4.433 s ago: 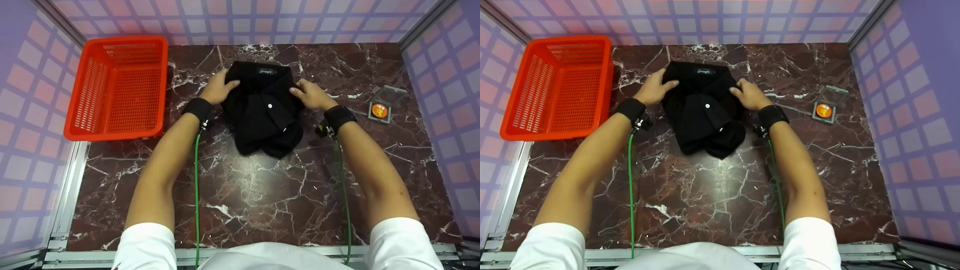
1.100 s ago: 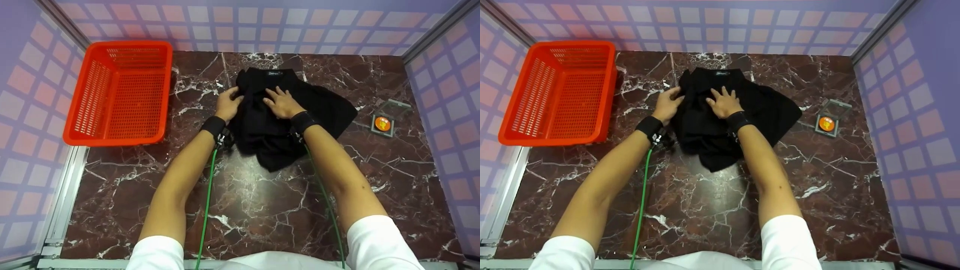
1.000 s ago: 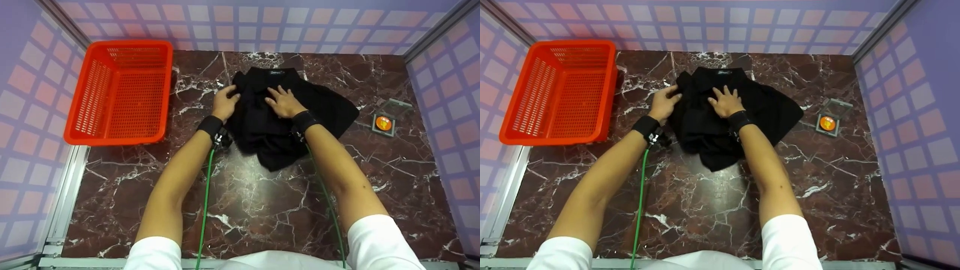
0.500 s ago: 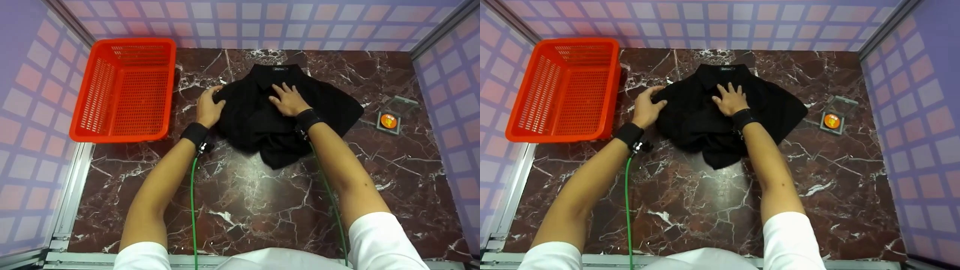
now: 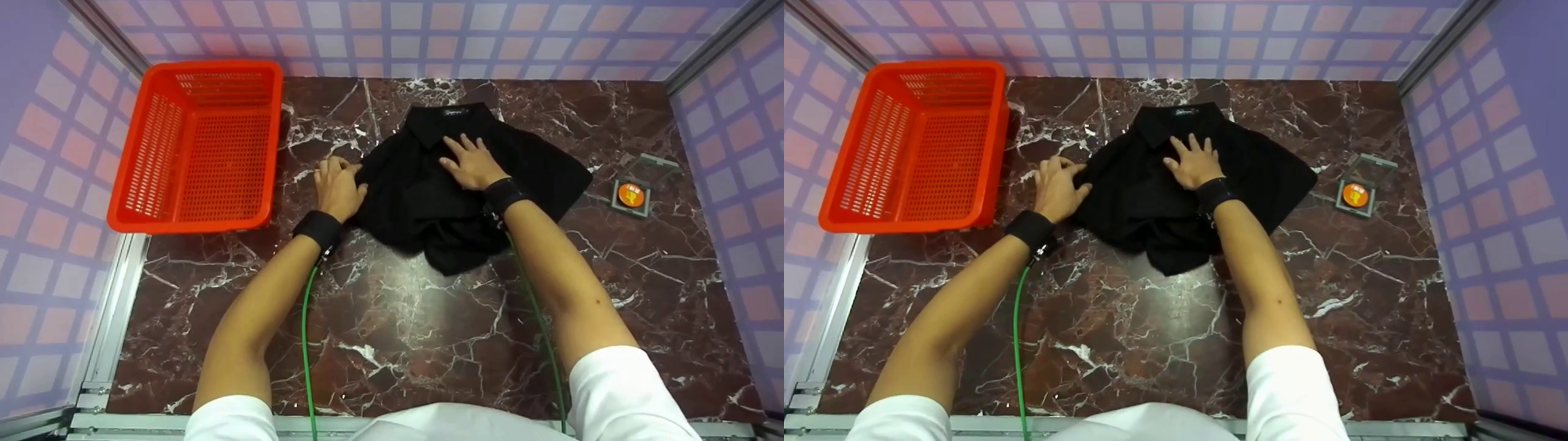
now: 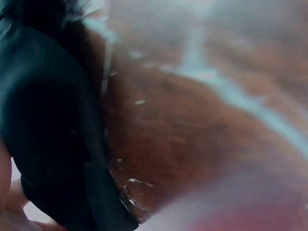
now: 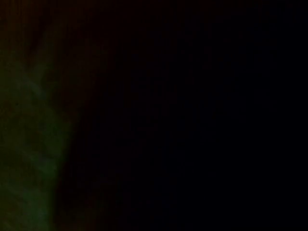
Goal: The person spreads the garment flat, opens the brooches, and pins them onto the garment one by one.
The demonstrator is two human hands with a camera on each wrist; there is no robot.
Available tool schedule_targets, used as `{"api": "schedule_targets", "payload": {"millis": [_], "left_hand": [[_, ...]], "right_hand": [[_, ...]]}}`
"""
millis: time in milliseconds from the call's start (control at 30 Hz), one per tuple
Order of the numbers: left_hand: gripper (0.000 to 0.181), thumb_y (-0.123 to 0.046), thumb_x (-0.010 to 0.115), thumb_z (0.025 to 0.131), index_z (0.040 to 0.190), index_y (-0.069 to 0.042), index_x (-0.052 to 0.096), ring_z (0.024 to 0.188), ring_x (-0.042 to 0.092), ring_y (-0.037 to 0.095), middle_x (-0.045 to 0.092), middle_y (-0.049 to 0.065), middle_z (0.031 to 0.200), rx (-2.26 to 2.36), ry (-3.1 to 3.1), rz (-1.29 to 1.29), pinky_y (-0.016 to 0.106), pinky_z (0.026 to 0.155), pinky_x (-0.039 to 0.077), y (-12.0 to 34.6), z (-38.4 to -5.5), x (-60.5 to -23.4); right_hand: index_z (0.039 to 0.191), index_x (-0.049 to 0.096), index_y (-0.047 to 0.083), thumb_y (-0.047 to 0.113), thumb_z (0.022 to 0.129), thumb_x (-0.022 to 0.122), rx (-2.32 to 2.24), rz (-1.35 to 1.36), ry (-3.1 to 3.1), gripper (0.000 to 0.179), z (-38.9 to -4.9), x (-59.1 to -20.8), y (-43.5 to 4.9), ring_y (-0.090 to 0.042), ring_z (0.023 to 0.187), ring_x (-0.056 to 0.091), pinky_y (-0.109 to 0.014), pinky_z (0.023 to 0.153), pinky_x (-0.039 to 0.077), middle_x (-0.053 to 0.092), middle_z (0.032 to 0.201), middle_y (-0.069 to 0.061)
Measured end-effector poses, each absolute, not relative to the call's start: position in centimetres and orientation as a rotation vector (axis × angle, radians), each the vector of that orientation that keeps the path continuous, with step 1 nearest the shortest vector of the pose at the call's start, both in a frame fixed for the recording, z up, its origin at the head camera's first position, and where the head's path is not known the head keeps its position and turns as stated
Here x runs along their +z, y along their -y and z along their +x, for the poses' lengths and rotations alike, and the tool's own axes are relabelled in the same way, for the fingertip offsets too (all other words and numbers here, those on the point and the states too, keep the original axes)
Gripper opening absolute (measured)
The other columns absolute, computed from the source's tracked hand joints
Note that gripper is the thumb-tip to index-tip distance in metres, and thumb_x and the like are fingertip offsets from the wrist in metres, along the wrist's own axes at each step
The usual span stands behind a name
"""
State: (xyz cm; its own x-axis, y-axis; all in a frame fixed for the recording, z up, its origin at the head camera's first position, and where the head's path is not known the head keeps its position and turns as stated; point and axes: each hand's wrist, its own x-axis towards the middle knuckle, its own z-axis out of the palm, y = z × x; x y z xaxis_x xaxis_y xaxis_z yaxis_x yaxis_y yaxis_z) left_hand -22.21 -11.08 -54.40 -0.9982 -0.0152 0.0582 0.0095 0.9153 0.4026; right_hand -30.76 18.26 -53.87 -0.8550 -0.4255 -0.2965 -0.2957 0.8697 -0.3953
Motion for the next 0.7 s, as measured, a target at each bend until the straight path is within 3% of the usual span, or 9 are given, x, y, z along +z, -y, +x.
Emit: {"api": "schedule_targets", "payload": {"millis": [233, 433, 567, 700], "left_hand": [[0.064, -0.042, 0.061, 0.098, 0.151, -0.009, 0.046, 0.143, 0.030, 0.039, 0.038, 0.023, 0.153, -0.564, 3.213, -0.074, 0.054, 0.113, 0.022, 11.6, -21.4, -54.8], [0.082, -0.058, 0.053, 0.097, 0.159, -0.012, 0.029, 0.147, 0.020, 0.044, 0.023, 0.028, 0.160, -0.698, 3.251, 0.118, 0.059, 0.116, 0.015, 13.0, -22.1, -54.6], [0.090, -0.050, 0.066, 0.092, 0.159, -0.006, 0.024, 0.143, 0.030, 0.042, 0.034, 0.025, 0.156, -0.886, 3.174, 0.265, 0.057, 0.114, 0.021, 13.7, -22.4, -54.1], [0.093, -0.034, 0.082, 0.082, 0.156, -0.006, 0.031, 0.140, 0.037, 0.037, 0.042, 0.020, 0.153, -1.078, 3.057, 0.328, 0.050, 0.116, 0.024, 14.1, -22.6, -53.3]], "right_hand": [[0.162, 0.020, 0.017, 0.047, 0.108, 0.034, -0.484, -0.530, -2.660, 0.064, -30.6, -53.8, -18.4, -0.054, 0.148, 0.004, -0.054, 0.122, 0.003, 0.012, 0.164, -0.027], [0.162, 0.020, 0.018, 0.047, 0.107, 0.034, -0.481, -0.527, -2.656, 0.064, -30.5, -54.0, -18.2, -0.054, 0.147, 0.004, -0.055, 0.121, 0.003, 0.011, 0.164, -0.027], [0.162, 0.019, 0.018, 0.047, 0.108, 0.034, -0.472, -0.535, -2.660, 0.064, -30.5, -54.2, -18.2, -0.054, 0.147, 0.003, -0.055, 0.121, 0.003, 0.011, 0.164, -0.027], [0.162, 0.019, 0.018, 0.047, 0.108, 0.034, -0.460, -0.522, -2.667, 0.064, -30.5, -54.0, -18.3, -0.054, 0.148, 0.003, -0.055, 0.121, 0.004, 0.011, 0.164, -0.026]]}}
